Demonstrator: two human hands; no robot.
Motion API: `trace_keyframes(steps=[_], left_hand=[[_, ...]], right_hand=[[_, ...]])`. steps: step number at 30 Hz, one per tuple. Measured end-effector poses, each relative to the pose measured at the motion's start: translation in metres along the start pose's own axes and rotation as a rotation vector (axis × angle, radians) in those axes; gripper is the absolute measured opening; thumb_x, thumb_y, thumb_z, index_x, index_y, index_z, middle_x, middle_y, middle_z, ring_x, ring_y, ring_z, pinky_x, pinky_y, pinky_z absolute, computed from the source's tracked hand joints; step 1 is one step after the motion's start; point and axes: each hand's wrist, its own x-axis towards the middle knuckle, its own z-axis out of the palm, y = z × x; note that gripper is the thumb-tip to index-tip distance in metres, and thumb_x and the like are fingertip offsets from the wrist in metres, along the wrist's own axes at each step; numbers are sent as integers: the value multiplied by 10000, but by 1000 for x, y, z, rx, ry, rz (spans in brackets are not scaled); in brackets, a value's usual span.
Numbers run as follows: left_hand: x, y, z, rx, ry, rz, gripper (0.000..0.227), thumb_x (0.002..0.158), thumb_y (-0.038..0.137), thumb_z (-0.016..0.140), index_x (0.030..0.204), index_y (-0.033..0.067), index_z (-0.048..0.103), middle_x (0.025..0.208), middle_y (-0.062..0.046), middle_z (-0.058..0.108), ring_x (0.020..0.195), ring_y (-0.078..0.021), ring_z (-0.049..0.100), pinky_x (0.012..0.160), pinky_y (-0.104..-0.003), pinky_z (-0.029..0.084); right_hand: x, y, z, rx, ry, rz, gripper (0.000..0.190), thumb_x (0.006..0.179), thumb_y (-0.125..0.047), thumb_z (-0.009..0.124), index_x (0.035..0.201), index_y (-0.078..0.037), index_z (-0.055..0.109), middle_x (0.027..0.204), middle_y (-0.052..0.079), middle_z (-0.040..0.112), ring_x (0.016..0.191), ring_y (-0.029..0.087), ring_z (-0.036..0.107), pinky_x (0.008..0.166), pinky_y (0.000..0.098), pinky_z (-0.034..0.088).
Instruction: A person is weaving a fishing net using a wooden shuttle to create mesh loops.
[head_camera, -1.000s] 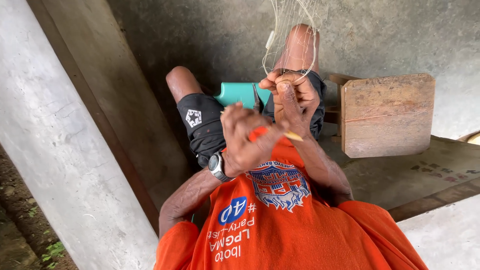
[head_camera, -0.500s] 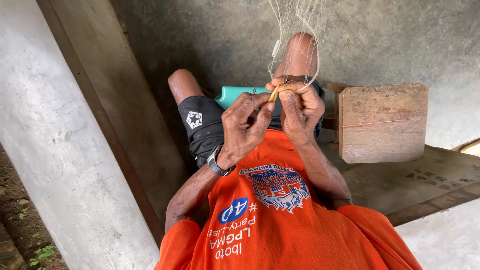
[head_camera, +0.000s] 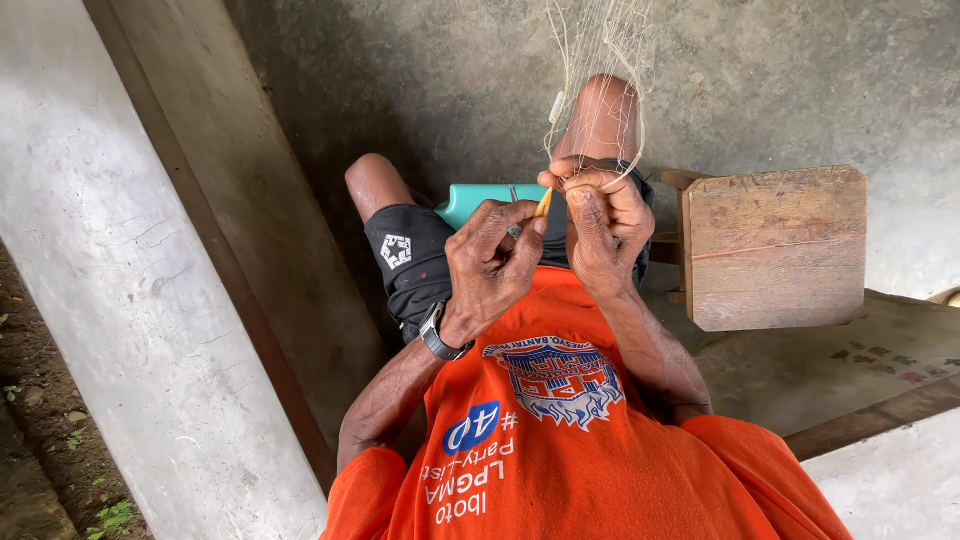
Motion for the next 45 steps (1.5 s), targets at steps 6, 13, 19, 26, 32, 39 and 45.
trace_keyframes(steps=[6,13,19,26,32,39,45], left_hand=[[5,-1,3,55,17,51,144,940,28,724,1066,87,759,806,-42,685,423,-117,528,376,-236,415],[24,27,2,66,20,139,214,1020,48,664,1234,56,656,981,-82,705,585,-178,635,513,-255,519],[4,21,-7,-41,12,213,203,972,9,644,1121,61,772,1019,-73,665,611,-158,609,516,-296,548],[-21,38,-27,169,-24,627,126,928,85,695,995,115,798,1055,-151,777,969,-338,739,917,-518,582],[-19,67,-55,111,-43,678,69,956,89,669,993,97,727,1000,-153,784,924,-369,782,886,-549,603],[0,91,-80,-117,-235,417,187,1037,92,429,913,19,548,988,-164,669,832,-352,799,754,-438,695],[73,114,-94,184,-113,79,240,1080,108,535,1147,-115,590,993,-217,688,791,-314,781,742,-357,571]], right_hand=[[-3,4,-3,-63,-42,-55,190,999,-38,649,941,136,600,1037,350,671,915,381,750,808,424,633],[0,-1,1,-99,-47,-33,201,1025,-33,616,959,155,598,1002,351,669,870,346,747,728,381,631],[-1,4,1,-37,-29,-22,210,1029,-72,622,951,122,603,988,314,678,893,339,756,805,394,637],[-7,6,-5,-79,-86,-52,192,1013,-51,622,936,123,596,961,312,667,885,380,756,802,434,638],[-3,9,-13,-97,-99,-93,196,1014,-39,619,936,140,603,944,316,667,864,359,746,796,440,640],[-6,-10,-13,-168,-73,47,190,1038,-134,593,964,41,593,965,237,644,965,307,695,865,466,662],[-15,-3,-20,-153,-111,87,247,1052,-186,596,999,54,577,967,221,627,1002,304,680,901,478,670]])
